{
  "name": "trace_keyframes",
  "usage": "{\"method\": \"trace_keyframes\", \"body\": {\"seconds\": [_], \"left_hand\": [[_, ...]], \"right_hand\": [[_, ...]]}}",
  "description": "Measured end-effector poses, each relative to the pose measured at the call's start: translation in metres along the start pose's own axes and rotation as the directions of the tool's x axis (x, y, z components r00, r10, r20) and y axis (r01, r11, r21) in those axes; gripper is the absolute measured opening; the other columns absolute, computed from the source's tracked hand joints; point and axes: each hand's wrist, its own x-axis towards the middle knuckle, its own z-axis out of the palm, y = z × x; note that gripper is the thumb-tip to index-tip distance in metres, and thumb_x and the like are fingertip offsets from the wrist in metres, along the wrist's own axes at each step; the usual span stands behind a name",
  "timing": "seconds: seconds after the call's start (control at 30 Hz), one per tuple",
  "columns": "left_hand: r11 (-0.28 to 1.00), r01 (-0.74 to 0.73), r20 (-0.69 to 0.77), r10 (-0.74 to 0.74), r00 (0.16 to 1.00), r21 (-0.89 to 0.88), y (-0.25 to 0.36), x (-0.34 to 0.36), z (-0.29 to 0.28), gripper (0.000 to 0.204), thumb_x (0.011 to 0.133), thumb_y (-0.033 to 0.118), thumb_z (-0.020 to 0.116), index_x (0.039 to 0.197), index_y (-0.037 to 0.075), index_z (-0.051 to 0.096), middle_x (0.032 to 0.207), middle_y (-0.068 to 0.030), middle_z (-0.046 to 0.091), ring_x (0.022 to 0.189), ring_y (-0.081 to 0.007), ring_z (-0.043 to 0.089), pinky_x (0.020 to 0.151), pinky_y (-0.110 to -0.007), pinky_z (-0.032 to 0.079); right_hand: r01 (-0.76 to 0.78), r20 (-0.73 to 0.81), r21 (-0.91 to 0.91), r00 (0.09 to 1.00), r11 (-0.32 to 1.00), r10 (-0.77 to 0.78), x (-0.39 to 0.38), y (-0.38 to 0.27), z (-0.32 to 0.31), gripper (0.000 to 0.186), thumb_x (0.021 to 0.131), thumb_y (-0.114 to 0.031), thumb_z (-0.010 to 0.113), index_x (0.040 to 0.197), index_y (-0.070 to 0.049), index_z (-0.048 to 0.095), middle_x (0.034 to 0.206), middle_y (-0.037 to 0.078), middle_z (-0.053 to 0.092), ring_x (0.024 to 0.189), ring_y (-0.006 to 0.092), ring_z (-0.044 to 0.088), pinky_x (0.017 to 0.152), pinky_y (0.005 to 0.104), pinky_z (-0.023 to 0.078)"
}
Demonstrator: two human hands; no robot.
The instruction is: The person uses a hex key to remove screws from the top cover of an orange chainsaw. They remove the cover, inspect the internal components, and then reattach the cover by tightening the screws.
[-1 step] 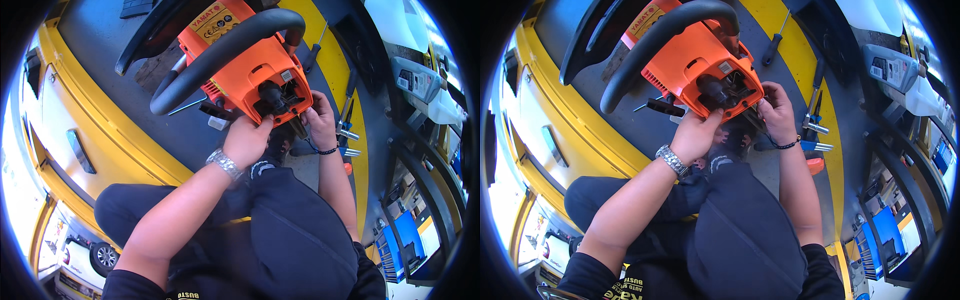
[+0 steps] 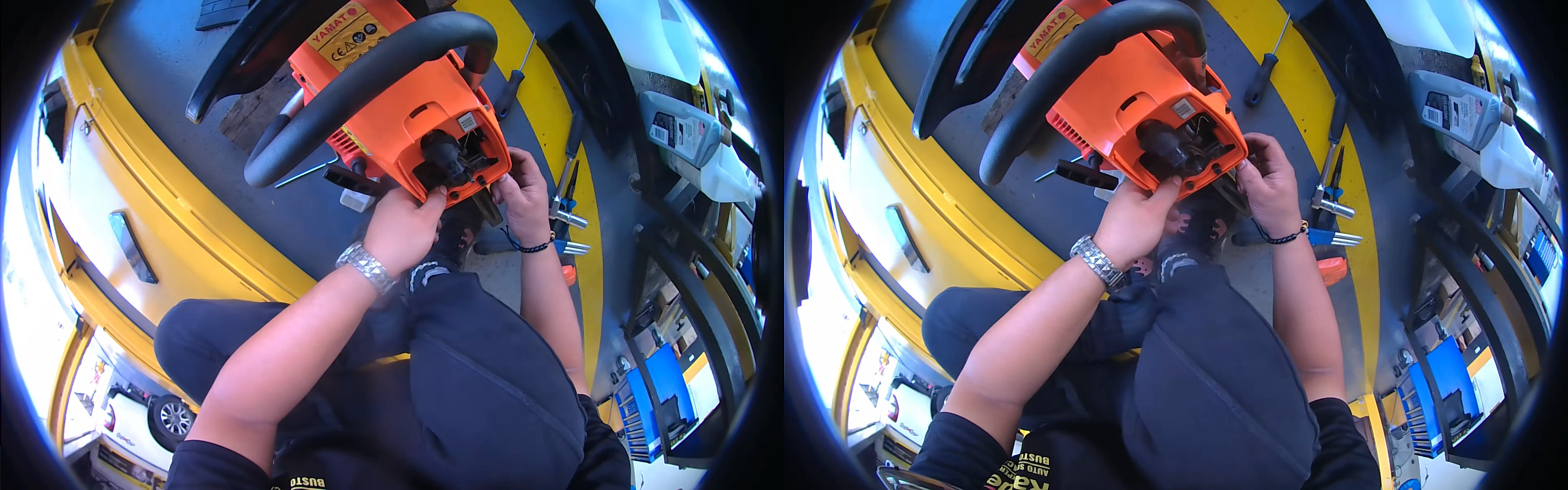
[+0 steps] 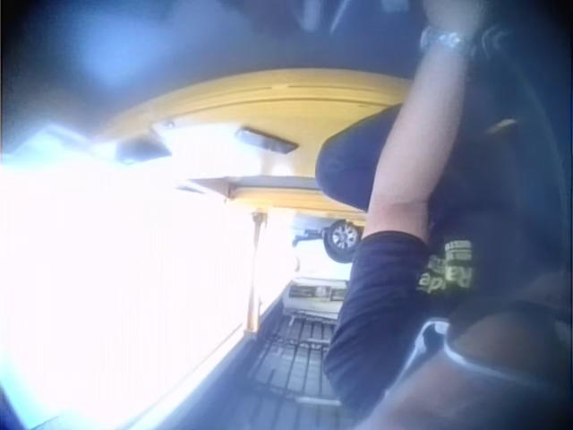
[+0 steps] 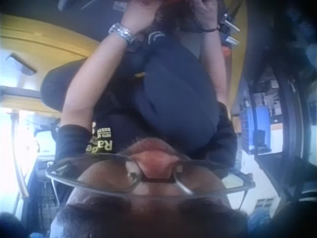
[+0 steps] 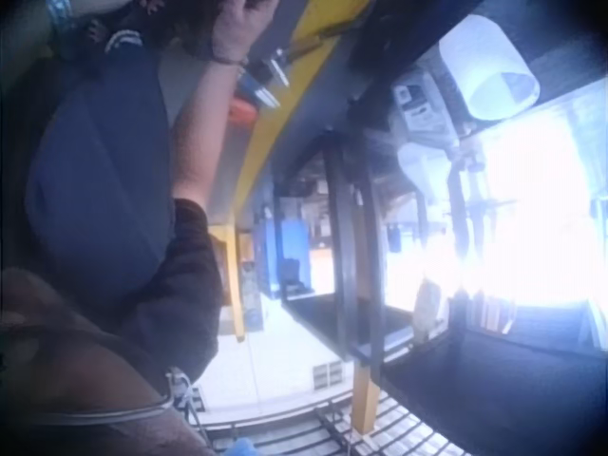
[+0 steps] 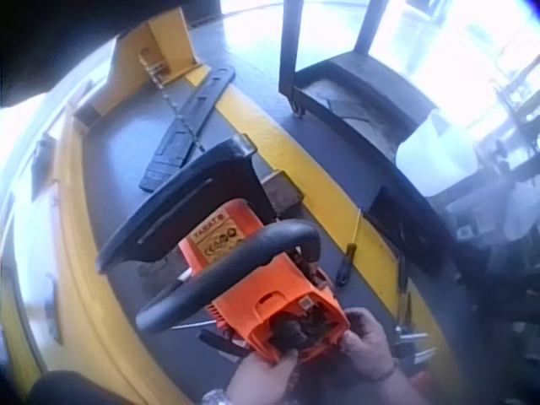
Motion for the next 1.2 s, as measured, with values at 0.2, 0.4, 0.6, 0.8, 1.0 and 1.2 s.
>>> {"method": "trace_keyframes", "body": {"seconds": [0.2, 0.4, 0.6, 0.8, 1.0, 1.2], "left_hand": [[0.999, 0.044, -0.023, -0.044, 0.999, 0.0, 0.013, -0.004, 0.002, 0.039, 0.103, 0.033, 0.061, 0.096, -0.004, 0.069, 0.072, -0.0083, 0.068, 0.062, -0.0188, 0.067, 0.063, -0.036, 0.054], [0.999, 0.034, -0.001, -0.034, 0.999, -0.005, 0.01, -0.001, 0.0, 0.041, 0.103, 0.035, 0.061, 0.101, -0.005, 0.069, 0.076, -0.0095, 0.07, 0.065, -0.0186, 0.068, 0.064, -0.035, 0.055], [0.999, 0.028, 0.046, -0.031, 0.998, 0.046, 0.004, 0.004, -0.005, 0.045, 0.103, 0.039, 0.061, 0.106, -0.005, 0.069, 0.078, -0.0095, 0.071, 0.067, -0.0185, 0.07, 0.066, -0.034, 0.056], [0.998, 0.042, 0.067, -0.045, 0.997, 0.049, 0.002, 0.003, -0.007, 0.046, 0.103, 0.041, 0.061, 0.107, -0.004, 0.068, 0.082, -0.0086, 0.071, 0.072, -0.0177, 0.07, 0.068, -0.034, 0.057], [0.997, 0.054, 0.055, -0.057, 0.997, 0.048, 0.007, -0.002, -0.005, 0.046, 0.104, 0.042, 0.062, 0.106, -0.003, 0.068, 0.082, -0.0075, 0.07, 0.073, -0.0163, 0.069, 0.068, -0.033, 0.056], [0.996, 0.024, 0.035, -0.027, 0.999, 0.082, 0.016, -0.005, -0.005, 0.05, 0.102, 0.045, 0.063, 0.097, -0.004, 0.069, 0.072, -0.0065, 0.066, 0.064, -0.0162, 0.068, 0.063, -0.032, 0.055]], "right_hand": [[0.134, -0.043, -0.43, 0.985, 0.893, -0.169, -0.003, -0.002, 0.005, 0.021, 0.103, -0.01, 0.063, 0.12, 0.003, 0.063, 0.102, 0.006, 0.072, 0.09, 0.0092, 0.067, 0.078, 0.0251, 0.053], [0.175, 0.029, -0.415, 0.983, 0.893, -0.179, -0.001, 0.002, -0.003, 0.022, 0.103, -0.012, 0.066, 0.119, 0.003, 0.063, 0.102, 0.008, 0.073, 0.091, 0.0121, 0.068, 0.082, 0.0277, 0.055], [0.267, 0.088, -0.455, 0.963, 0.849, -0.256, 0.004, 0.006, -0.012, 0.023, 0.102, -0.012, 0.067, 0.12, 0.002, 0.063, 0.101, 0.008, 0.073, 0.089, 0.0143, 0.069, 0.081, 0.0283, 0.055], [0.217, 0.089, -0.451, 0.976, 0.866, -0.198, -0.001, -0.005, -0.006, 0.022, 0.105, -0.011, 0.063, 0.122, 0.003, 0.063, 0.104, 0.007, 0.072, 0.093, 0.0133, 0.068, 0.083, 0.0286, 0.054], [0.236, 0.05, -0.548, 0.967, 0.803, -0.25, -0.006, -0.007, -0.001, 0.02, 0.105, -0.011, 0.064, 0.12, 0.003, 0.064, 0.101, 0.008, 0.073, 0.09, 0.0128, 0.068, 0.08, 0.0282, 0.055], [0.135, -0.012, -0.301, 0.989, 0.944, -0.146, 0.001, 0.002, -0.002, 0.023, 0.103, -0.013, 0.068, 0.12, 0.003, 0.064, 0.105, 0.008, 0.073, 0.092, 0.0128, 0.07, 0.083, 0.0278, 0.056]]}}
